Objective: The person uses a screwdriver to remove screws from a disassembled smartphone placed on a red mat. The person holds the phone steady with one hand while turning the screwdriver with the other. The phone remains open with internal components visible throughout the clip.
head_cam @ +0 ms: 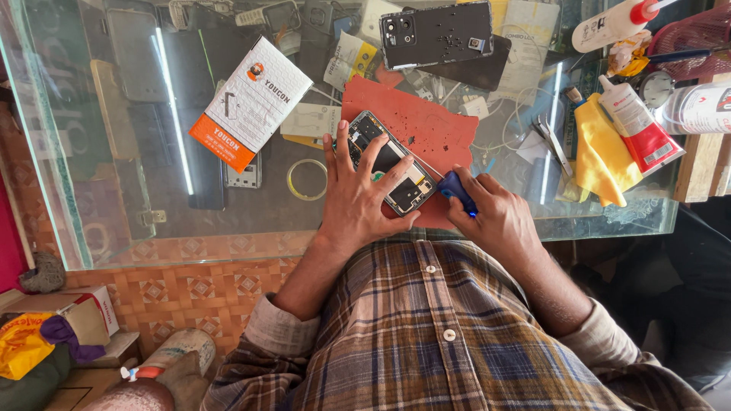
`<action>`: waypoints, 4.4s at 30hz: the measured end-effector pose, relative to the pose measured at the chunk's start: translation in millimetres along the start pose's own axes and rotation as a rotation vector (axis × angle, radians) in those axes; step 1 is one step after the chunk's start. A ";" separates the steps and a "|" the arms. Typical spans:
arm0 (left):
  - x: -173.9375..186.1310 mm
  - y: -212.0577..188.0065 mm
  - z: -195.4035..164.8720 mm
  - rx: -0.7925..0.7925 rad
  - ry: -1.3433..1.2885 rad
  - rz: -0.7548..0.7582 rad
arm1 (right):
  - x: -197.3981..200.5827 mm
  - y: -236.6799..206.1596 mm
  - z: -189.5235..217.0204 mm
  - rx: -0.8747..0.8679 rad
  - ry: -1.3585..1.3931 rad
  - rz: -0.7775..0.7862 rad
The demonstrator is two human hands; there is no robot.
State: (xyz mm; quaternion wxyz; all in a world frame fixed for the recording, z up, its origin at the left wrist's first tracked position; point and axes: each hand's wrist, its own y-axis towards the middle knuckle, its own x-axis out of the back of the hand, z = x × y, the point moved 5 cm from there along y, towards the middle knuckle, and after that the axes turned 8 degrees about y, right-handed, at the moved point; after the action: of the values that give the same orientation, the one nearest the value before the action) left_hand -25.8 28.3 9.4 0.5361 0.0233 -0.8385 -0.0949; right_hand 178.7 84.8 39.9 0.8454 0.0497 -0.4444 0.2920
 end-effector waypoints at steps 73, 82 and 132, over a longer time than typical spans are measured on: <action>2.4 1.3 -1.0 -0.018 0.011 -0.022 | 8.4 -20.7 -17.1 0.030 0.172 -0.013; 2.1 1.1 -0.5 -0.031 -0.007 -0.033 | 6.3 -28.4 -16.0 -0.042 0.139 -0.002; -4.2 1.8 -2.0 -0.031 0.055 0.009 | -4.1 -17.4 -12.0 -0.001 0.136 -0.023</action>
State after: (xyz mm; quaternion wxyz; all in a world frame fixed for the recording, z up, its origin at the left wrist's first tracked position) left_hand -22.2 30.3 6.7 0.5597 0.0139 -0.8220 -0.1046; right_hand 195.0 72.8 32.5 0.8770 0.0346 -0.3855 0.2848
